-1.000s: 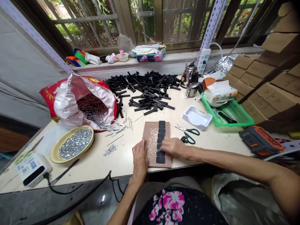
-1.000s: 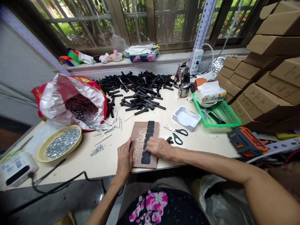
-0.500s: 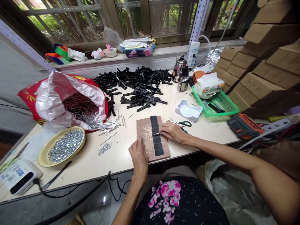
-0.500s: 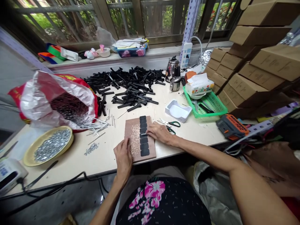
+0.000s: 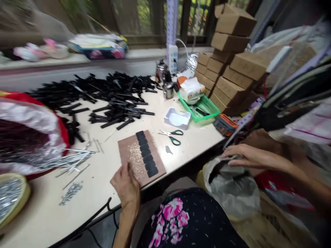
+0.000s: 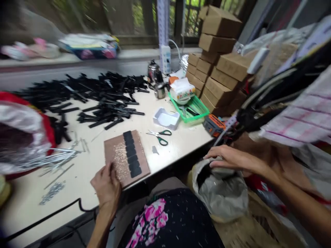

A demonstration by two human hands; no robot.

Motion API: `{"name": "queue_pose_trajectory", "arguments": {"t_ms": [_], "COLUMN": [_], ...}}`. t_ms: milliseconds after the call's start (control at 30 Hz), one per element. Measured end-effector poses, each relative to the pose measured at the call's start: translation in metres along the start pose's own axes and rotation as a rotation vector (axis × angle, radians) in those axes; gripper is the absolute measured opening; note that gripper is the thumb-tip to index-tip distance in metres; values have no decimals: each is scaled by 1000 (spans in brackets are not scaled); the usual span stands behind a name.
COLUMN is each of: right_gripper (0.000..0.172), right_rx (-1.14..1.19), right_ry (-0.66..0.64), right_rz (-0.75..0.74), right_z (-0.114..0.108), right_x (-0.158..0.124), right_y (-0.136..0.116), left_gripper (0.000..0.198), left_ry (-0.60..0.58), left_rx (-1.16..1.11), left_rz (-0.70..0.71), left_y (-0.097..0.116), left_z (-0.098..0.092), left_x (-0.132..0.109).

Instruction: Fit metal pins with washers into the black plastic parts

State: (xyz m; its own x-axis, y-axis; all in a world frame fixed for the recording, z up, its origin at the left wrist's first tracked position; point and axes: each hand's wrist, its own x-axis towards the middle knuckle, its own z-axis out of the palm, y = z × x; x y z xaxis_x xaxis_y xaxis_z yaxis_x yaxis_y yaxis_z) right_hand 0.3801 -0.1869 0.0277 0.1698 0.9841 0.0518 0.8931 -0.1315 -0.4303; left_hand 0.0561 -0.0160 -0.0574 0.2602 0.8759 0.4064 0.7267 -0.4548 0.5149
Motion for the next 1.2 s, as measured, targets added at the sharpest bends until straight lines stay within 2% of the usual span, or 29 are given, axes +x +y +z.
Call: {"name": "queue_pose_trajectory", "arguments": {"t_ms": [133,267,433,533,633,733,800,867,900,933,1033,1067,1133,1200], "right_gripper": [33,29,21,18,14,15,18,23,26,28,25,21,13,14], "right_rx": [24,-12,-278,-320,-352,-358,-270,-84,4,43,-88,-153,-204,-180], "right_ry": [21,-6,-51,-60,-58,-54,-58,-96,-111,-114,-45,-26,-23,-29], "right_rz": [-223,-414,-470,-503,-539,-609,-706,-750,-701,-585,-113,-2,87,83], "right_z": [24,46,97,125,135,128,120,112,109,106,100,99,98,97], "right_x": [103,187,288,331,341,320,304,298,300,305,329,336,340,331], "right_y": [-30,-70,-121,-143,-151,-152,-152,-147,-143,-136,-109,-100,-88,-87], "left_gripper": [39,41,43,41,39,41,43,41,38,33,22,24,33,41], "left_ry": [13,57,132,161,188,198,139,47,13,-8,17,44,79,50], "left_rx": [-65,-213,-270,-227,-164,-19,71,94,75,32,-212,-307,-484,-665], "left_rz": [-21,-118,-210,-199,-159,-31,65,78,37,-29,-313,-397,-522,-592], "left_y": [18,28,12,-2,-11,-13,-14,-15,-16,-17,-21,-23,-24,-23], "left_z": [-5,-7,-8,-5,-3,0,4,8,9,9,4,1,-3,-3], "left_x": [7,36,76,95,111,125,131,134,135,136,137,138,139,140]}}
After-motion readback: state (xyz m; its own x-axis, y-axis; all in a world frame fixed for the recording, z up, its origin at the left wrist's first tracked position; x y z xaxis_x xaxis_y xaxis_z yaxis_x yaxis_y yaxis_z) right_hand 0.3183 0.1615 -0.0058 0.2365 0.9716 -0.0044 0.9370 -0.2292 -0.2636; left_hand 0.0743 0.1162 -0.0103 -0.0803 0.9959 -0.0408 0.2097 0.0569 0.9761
